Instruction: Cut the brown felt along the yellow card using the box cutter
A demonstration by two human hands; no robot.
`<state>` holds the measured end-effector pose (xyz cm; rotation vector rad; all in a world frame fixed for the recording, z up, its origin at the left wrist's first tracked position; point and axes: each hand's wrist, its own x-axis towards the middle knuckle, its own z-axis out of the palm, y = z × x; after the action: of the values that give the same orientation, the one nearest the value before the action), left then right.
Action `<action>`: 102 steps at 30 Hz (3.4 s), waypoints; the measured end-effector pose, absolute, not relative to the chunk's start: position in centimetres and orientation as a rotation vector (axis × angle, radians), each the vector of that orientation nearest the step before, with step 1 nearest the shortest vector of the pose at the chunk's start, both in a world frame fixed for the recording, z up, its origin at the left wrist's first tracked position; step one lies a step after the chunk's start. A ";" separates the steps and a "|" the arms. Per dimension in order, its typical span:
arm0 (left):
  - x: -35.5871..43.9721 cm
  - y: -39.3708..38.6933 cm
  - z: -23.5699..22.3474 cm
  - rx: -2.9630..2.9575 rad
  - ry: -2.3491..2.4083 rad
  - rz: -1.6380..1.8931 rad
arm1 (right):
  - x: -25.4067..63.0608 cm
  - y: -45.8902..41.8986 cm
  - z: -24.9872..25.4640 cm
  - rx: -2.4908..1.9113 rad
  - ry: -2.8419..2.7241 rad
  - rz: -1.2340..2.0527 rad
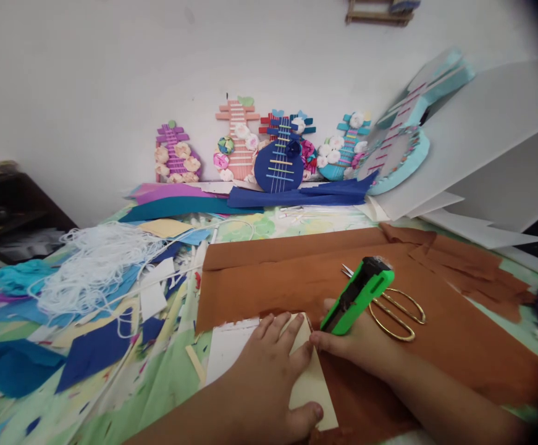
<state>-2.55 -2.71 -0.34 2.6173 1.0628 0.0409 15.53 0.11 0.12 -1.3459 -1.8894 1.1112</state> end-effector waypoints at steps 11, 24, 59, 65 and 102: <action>-2.6 -2.7 -0.4 2.618 1.067 0.047 | 15.2 -0.1 0.2 -1.399 -1.914 1.087; -2.8 -2.8 -0.7 2.621 1.062 0.101 | 15.8 0.3 -0.7 -1.326 -1.781 1.141; -2.7 -2.6 -0.7 2.638 1.060 0.016 | 15.9 0.2 -0.3 -1.317 -1.824 1.257; -2.6 -2.5 -0.5 2.640 1.053 0.011 | 15.7 -0.1 0.6 -1.330 -1.904 1.212; -2.8 -2.7 -1.0 2.651 1.049 0.125 | 16.2 -0.7 -0.2 -1.285 -1.896 1.286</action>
<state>-2.79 -2.72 -1.03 2.6514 1.0493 0.1247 16.20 -0.69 -0.22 -1.2848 -1.8959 1.2863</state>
